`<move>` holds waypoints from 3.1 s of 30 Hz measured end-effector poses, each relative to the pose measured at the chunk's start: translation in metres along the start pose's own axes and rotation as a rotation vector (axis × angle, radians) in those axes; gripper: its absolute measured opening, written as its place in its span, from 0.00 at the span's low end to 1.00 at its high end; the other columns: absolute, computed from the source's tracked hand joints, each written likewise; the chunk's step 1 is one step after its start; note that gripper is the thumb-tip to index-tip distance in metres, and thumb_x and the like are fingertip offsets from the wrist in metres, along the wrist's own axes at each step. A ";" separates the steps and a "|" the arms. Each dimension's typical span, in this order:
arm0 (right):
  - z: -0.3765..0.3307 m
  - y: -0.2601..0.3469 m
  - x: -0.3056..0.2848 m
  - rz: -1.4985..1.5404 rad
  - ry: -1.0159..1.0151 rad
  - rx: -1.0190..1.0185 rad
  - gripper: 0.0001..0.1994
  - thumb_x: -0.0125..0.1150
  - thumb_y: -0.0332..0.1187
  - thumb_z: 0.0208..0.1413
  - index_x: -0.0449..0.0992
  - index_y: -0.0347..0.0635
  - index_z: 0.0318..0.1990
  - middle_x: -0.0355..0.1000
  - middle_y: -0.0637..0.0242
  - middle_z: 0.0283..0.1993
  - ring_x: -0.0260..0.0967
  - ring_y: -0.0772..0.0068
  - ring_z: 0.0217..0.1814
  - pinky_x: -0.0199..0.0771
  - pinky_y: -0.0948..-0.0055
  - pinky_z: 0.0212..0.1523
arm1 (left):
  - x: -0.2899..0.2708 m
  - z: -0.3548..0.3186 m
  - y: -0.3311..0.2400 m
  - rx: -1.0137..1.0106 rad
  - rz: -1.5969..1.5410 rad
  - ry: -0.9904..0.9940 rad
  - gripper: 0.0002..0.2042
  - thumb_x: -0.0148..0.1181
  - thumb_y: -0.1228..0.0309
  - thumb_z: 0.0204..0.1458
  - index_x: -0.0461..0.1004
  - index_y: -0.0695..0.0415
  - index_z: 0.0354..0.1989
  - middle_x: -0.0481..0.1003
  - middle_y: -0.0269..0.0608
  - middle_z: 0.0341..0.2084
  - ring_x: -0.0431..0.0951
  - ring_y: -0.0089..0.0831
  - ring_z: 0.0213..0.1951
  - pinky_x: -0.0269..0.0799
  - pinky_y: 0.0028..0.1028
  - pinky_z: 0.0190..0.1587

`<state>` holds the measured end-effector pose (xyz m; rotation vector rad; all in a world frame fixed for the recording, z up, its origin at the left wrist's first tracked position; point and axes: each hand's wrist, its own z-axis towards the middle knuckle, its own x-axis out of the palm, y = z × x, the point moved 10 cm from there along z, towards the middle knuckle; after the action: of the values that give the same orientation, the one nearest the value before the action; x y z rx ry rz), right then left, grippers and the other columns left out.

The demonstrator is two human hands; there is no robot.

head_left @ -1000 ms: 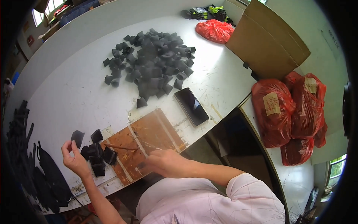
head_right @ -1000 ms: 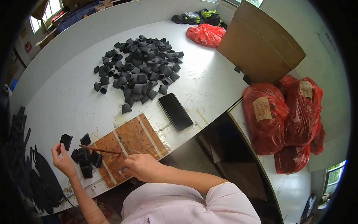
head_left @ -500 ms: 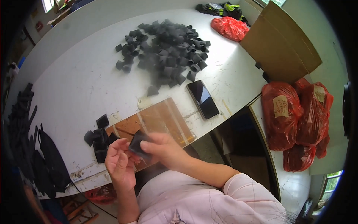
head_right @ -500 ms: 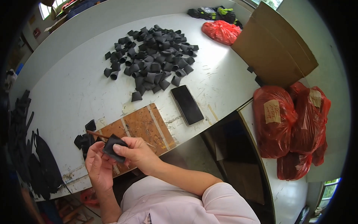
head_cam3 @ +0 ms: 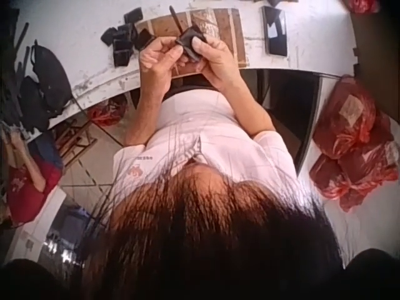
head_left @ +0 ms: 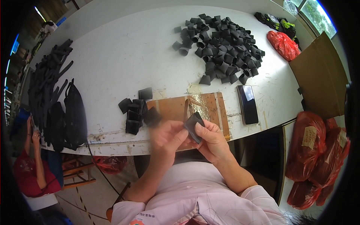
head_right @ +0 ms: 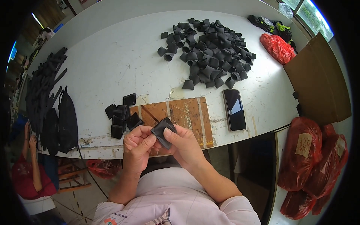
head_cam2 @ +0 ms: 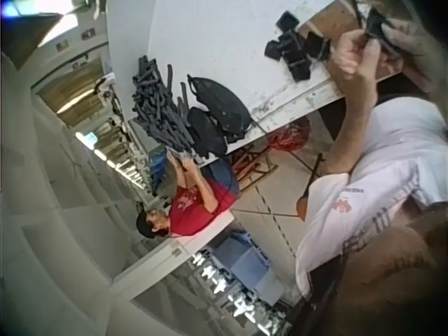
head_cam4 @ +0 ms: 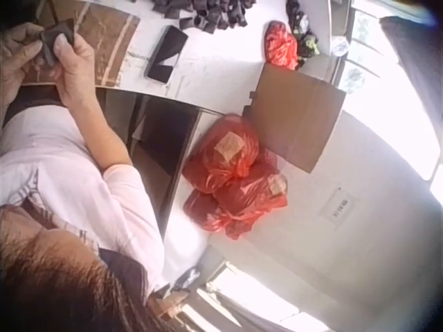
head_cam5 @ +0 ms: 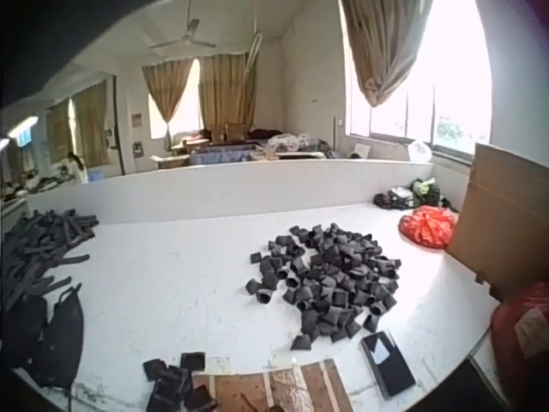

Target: The worker is assembling or preparing small black foam blocks using a wooden stick for alignment or application.

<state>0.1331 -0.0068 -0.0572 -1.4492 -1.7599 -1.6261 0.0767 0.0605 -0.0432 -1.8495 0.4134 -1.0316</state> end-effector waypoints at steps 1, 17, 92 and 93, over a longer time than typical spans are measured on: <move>0.000 0.000 0.002 -0.007 0.011 0.016 0.08 0.53 0.33 0.53 0.71 0.39 0.36 0.70 0.68 0.30 0.67 0.76 0.30 0.69 0.76 0.31 | -0.002 0.001 0.001 0.004 -0.019 0.000 0.05 0.53 0.78 0.48 0.70 0.63 0.33 0.73 0.37 0.23 0.71 0.19 0.22 0.67 0.16 0.26; -0.021 0.045 0.049 -1.584 -0.194 -0.955 0.09 0.58 0.24 0.39 0.69 0.37 0.31 0.63 0.62 0.29 0.64 0.63 0.27 0.65 0.71 0.23 | 0.013 -0.027 -0.048 0.829 1.067 -0.345 0.03 0.55 0.82 0.44 0.70 0.64 0.28 0.71 0.34 0.18 0.69 0.15 0.19 0.65 0.16 0.21; 0.009 0.052 -0.009 -0.750 -0.164 -0.231 0.12 0.49 0.34 0.56 0.73 0.35 0.27 0.63 0.73 0.19 0.58 0.86 0.20 0.57 0.84 0.19 | -0.220 0.070 -0.067 0.232 1.614 -0.714 0.06 0.58 0.73 0.42 0.70 0.61 0.28 0.70 0.48 0.33 0.68 0.43 0.38 0.64 0.37 0.40; 0.005 0.045 -0.008 -0.748 -0.167 -0.225 0.12 0.49 0.34 0.56 0.73 0.35 0.27 0.63 0.73 0.19 0.58 0.86 0.20 0.57 0.84 0.19 | -0.224 0.071 -0.067 0.225 1.616 -0.711 0.06 0.58 0.73 0.42 0.70 0.61 0.28 0.70 0.48 0.33 0.68 0.43 0.38 0.64 0.37 0.40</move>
<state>0.1757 -0.0132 -0.0406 -1.0840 -2.4788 -2.1561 -0.0081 0.2801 -0.1070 -0.9744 0.9967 0.6316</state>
